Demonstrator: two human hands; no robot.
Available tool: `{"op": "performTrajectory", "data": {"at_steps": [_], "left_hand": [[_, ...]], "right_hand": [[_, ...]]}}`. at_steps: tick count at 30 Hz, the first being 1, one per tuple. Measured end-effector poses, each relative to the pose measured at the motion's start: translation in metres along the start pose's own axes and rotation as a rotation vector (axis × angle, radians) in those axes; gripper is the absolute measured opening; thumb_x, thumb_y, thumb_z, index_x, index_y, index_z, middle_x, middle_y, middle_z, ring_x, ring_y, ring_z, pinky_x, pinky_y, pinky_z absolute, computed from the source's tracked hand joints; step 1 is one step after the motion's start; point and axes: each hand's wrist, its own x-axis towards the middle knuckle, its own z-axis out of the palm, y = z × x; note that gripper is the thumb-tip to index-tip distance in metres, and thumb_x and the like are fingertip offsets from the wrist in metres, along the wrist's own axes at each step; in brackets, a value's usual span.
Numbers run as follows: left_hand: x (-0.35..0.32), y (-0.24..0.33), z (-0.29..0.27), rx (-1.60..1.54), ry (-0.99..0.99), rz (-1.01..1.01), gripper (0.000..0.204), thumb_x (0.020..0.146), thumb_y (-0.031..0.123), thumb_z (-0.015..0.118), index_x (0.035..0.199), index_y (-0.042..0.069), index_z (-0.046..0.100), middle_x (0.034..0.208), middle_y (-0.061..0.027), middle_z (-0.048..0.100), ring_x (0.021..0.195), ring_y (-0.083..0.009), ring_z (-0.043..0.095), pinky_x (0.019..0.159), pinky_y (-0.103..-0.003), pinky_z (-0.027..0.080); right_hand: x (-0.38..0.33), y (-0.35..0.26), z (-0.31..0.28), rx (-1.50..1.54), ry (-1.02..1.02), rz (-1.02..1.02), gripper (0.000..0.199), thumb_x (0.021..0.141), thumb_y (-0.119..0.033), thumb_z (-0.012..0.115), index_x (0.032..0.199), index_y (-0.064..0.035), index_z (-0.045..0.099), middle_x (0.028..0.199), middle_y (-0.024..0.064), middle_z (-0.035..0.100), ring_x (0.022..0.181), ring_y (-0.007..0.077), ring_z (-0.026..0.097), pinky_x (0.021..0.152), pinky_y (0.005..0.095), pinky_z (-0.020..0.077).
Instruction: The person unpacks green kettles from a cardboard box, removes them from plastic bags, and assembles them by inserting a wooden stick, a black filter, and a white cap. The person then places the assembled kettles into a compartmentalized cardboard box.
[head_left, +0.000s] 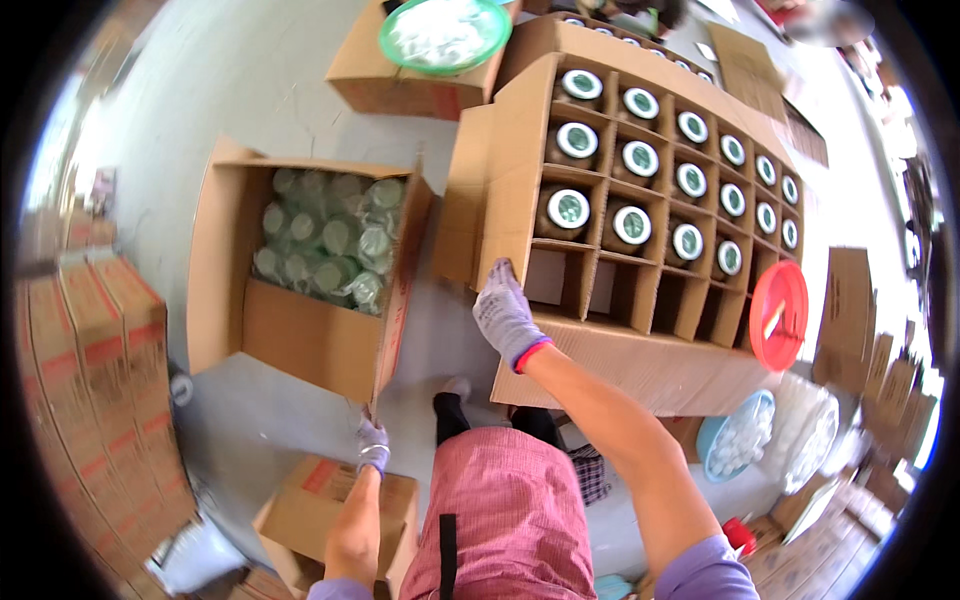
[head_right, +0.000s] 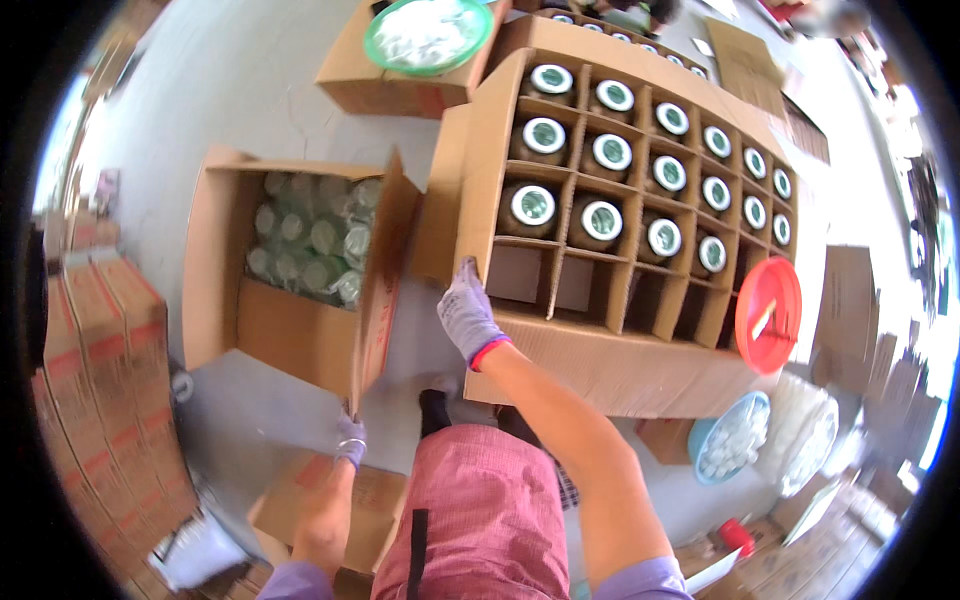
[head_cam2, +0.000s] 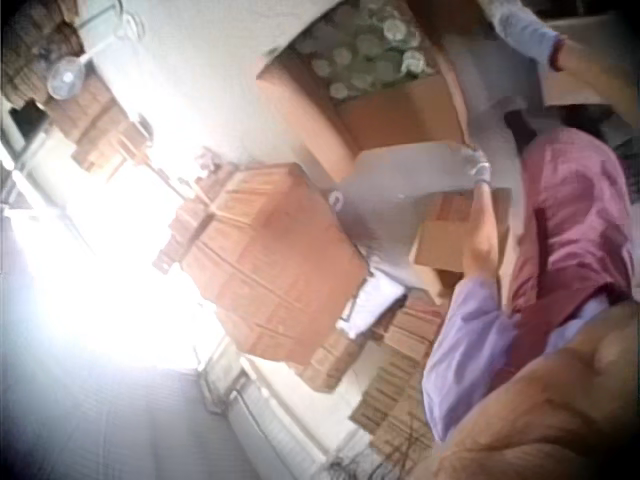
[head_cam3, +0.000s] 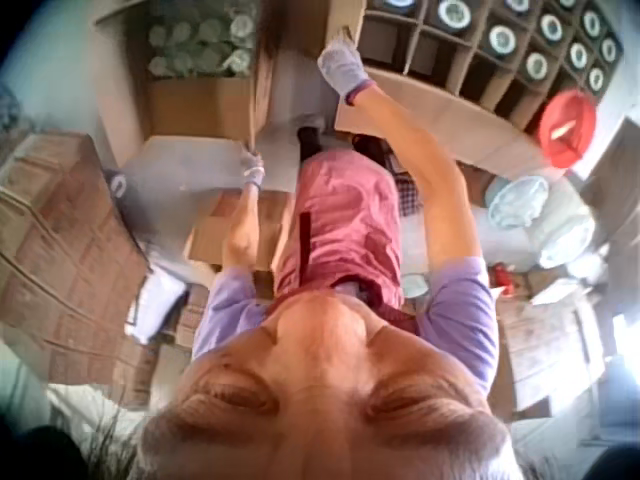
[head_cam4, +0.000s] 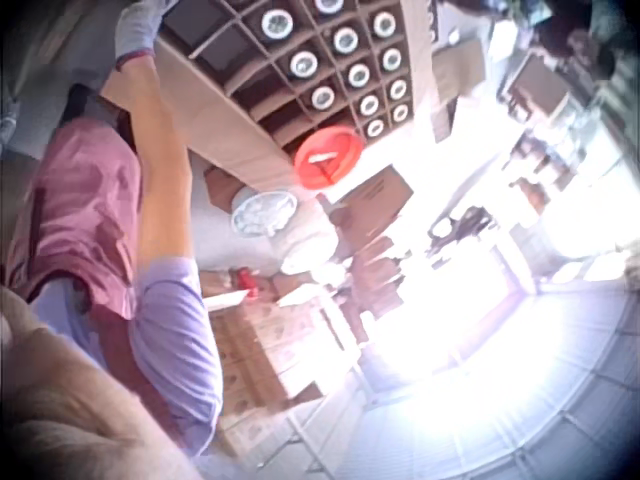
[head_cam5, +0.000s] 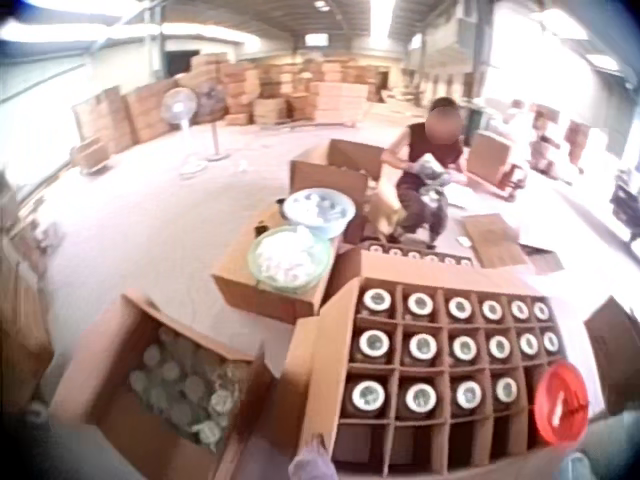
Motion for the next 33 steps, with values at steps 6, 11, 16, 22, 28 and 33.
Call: {"op": "performTrajectory", "data": {"at_steps": [6,11,16,22,28,33], "left_hand": [[-0.059,0.084,0.106,0.612,0.003,0.193,0.093,0.08,0.028,0.065,0.151,-0.002,0.012,0.154,-0.0274,0.017,0.143,-0.043,0.019,0.113,-0.061,0.015],[-0.013,0.064,0.218,0.18,0.207,0.519,0.105,0.072,0.047,0.071,0.145,-0.008,0.019,0.149,-0.0345,0.018,0.138,-0.0528,0.018,0.111,-0.066,0.012],[0.024,0.059,0.256,0.211,0.284,0.602,0.1,0.072,0.06,0.067,0.137,-0.006,0.032,0.143,-0.0322,0.03,0.133,-0.0517,0.025,0.109,-0.065,0.017],[0.124,0.057,0.335,0.419,0.523,0.508,0.078,0.077,0.052,0.063,0.137,0.007,0.042,0.146,-0.0238,0.032,0.133,-0.0448,0.029,0.109,-0.062,0.022],[0.192,0.06,0.242,0.061,-0.01,0.616,0.058,0.083,0.039,0.065,0.133,0.013,0.05,0.134,-0.0142,0.05,0.122,-0.0331,0.048,0.103,-0.051,0.037],[0.206,0.094,0.131,0.179,0.618,0.443,0.082,0.072,0.054,0.072,0.137,0.01,0.046,0.129,-0.0127,0.055,0.124,-0.0328,0.046,0.106,-0.048,0.034]], "right_hand": [[-0.001,0.007,0.009,0.103,0.227,-0.036,0.032,0.088,-0.018,0.052,0.108,0.0033,0.065,0.108,0.0222,0.065,0.111,0.0356,0.058,0.108,0.0481,0.0327],[0.006,0.011,0.001,0.13,0.239,-0.052,0.012,0.084,-0.016,0.058,0.089,-0.0071,0.063,0.074,0.0094,0.066,0.08,0.0213,0.065,0.089,0.0341,0.0451],[0.003,0.017,0.013,0.259,0.484,-0.208,0.026,0.079,-0.012,0.058,0.102,-0.0004,0.06,0.081,0.0123,0.063,0.086,0.0257,0.064,0.094,0.0398,0.0459],[-0.002,0.016,0.019,-0.091,0.218,-0.421,0.012,0.078,-0.014,0.061,0.084,-0.005,0.058,0.08,0.0121,0.064,0.083,0.0234,0.067,0.083,0.0367,0.0509],[-0.03,0.015,0.027,-0.184,0.398,-0.385,0.011,0.082,-0.017,0.059,0.078,-0.0065,0.06,0.063,0.0084,0.063,0.063,0.0248,0.067,0.062,0.0355,0.0535],[-0.017,0.002,0.03,-0.16,0.359,-0.296,0.016,0.086,-0.019,0.057,0.086,-0.0061,0.067,0.078,0.0124,0.069,0.075,0.0266,0.07,0.063,0.0375,0.055]]}}
